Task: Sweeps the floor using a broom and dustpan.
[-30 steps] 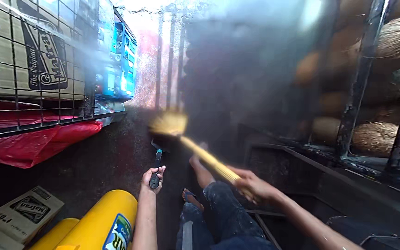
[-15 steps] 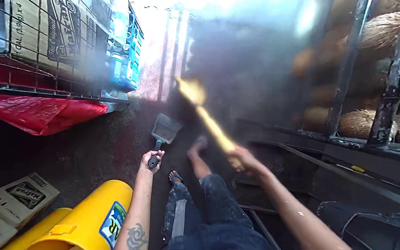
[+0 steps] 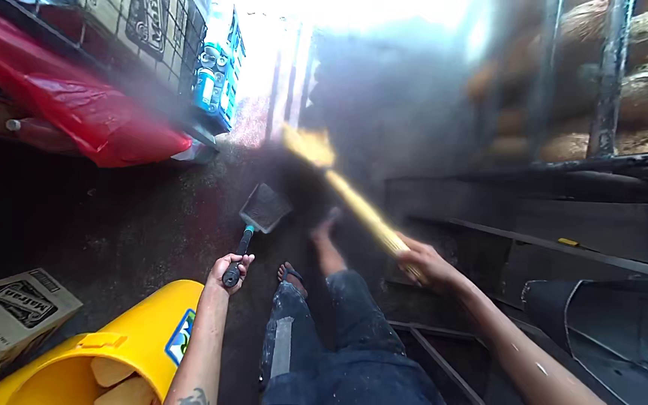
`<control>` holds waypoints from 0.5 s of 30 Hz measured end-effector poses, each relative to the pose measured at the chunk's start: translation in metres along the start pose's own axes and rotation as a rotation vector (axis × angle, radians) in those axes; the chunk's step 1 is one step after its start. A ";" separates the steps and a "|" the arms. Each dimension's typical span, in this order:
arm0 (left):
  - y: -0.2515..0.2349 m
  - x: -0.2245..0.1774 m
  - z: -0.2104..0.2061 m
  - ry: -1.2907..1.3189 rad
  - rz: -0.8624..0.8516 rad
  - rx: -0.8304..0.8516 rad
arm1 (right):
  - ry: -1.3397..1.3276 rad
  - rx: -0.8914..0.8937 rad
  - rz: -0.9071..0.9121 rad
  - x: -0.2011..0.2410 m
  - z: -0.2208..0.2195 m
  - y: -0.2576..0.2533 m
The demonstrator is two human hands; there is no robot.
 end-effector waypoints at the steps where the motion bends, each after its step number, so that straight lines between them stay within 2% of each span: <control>1: -0.001 0.003 0.009 -0.013 -0.012 -0.012 | -0.018 -0.002 -0.033 0.003 -0.015 -0.020; 4: -0.012 0.007 0.019 -0.038 -0.047 -0.023 | -0.068 0.033 -0.137 -0.015 -0.071 -0.063; 6: -0.020 0.003 0.019 -0.032 -0.064 -0.005 | -0.055 0.079 -0.179 -0.044 -0.115 -0.057; 8: -0.026 -0.002 0.016 -0.020 -0.071 0.015 | -0.063 0.141 -0.168 -0.074 -0.145 -0.019; 10: -0.028 -0.004 0.015 -0.010 -0.057 0.013 | -0.138 0.182 -0.142 -0.094 -0.152 0.038; 13: -0.026 -0.007 0.023 -0.005 -0.033 0.003 | -0.300 0.136 -0.111 -0.107 -0.130 0.121; 15: -0.023 -0.004 0.042 -0.010 -0.019 0.007 | -0.316 0.078 -0.071 -0.102 -0.109 0.156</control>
Point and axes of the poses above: each hand's wrist, its own y-axis away from the middle knuckle, its own z-axis out of the back of the hand, x = y × z, the point moved 2 cm from there along -y, towards the middle knuckle
